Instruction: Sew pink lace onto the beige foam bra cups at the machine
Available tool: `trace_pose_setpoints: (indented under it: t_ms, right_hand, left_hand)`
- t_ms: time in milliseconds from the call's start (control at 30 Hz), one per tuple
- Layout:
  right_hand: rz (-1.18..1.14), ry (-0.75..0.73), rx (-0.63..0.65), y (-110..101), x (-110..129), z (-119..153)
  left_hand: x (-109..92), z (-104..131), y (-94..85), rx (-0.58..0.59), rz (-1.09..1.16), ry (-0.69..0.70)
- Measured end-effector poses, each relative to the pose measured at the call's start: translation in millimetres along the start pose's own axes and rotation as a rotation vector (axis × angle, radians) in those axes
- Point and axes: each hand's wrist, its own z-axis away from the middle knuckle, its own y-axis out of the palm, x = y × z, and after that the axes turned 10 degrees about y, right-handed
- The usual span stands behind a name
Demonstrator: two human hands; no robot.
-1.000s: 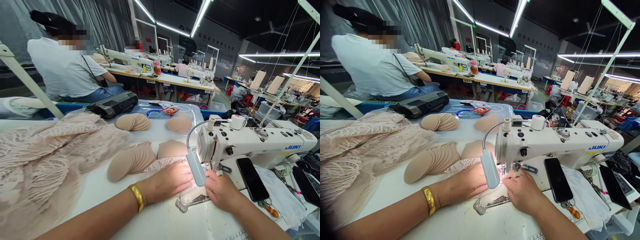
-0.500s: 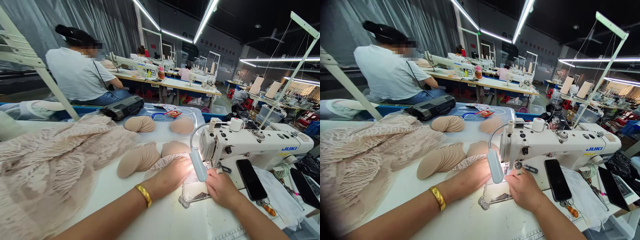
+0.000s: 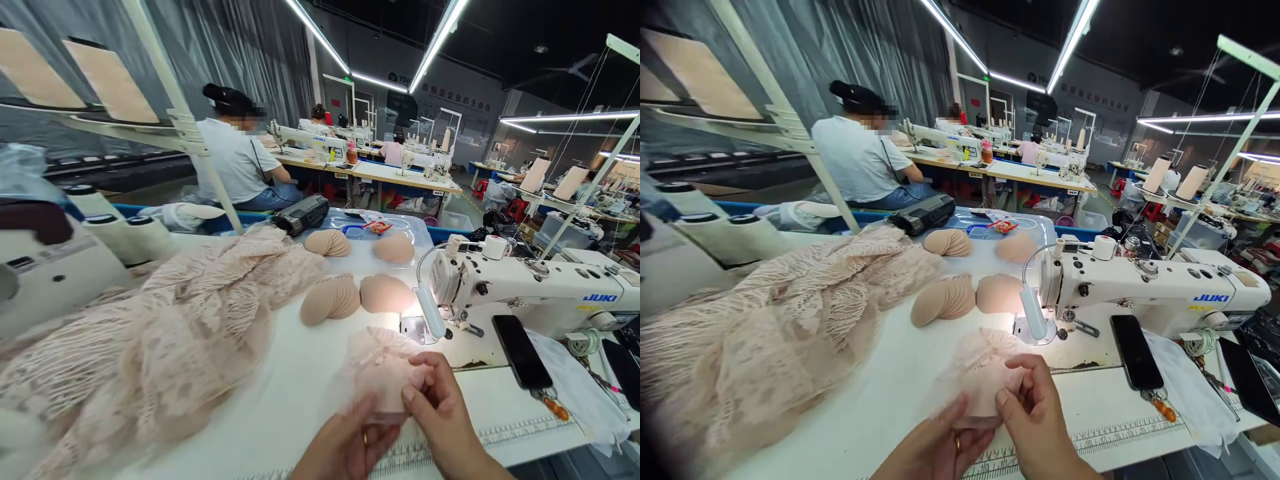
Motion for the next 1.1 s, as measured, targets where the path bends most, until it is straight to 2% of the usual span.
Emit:
trace_pose_setpoints:
  t_ms: [67, 133, 200, 300, 433, 733, 967, 1100]
  right_hand:
    - [0.046, -0.005, -0.021, 4, -18, 18]
    - [0.108, -0.011, 0.017, 4, -27, 30]
    - [0.131, -0.017, 0.05, 1, -26, 33]
    - [0.039, 0.055, 0.077, -7, -9, 27]
    - [-0.103, 0.142, 0.069, -11, 2, 23]
    - [-0.274, 0.03, -0.044, 2, -28, 22]
    - [-0.33, 0.005, -0.063, 1, -32, 17]
    - [-0.325, -0.019, -0.103, 1, -34, 17]
  left_hand:
    - [-9, -5, 4.6, -0.149, 0.071, 0.157]
    - [-17, -8, 8.2, -0.194, 0.063, 0.228]
    - [-19, -6, 11.3, -0.152, 0.037, 0.196]
    - [-14, 3, 15.4, -0.043, 0.004, 0.109]
    - [-11, 7, 20.3, -0.068, 0.023, 0.115]
    - [-14, -5, 31.8, -0.137, 0.068, 0.239]
    - [-11, -8, 32.2, -0.143, 0.035, 0.29]
    - [-13, -9, 35.8, -0.148, 0.088, 0.253]
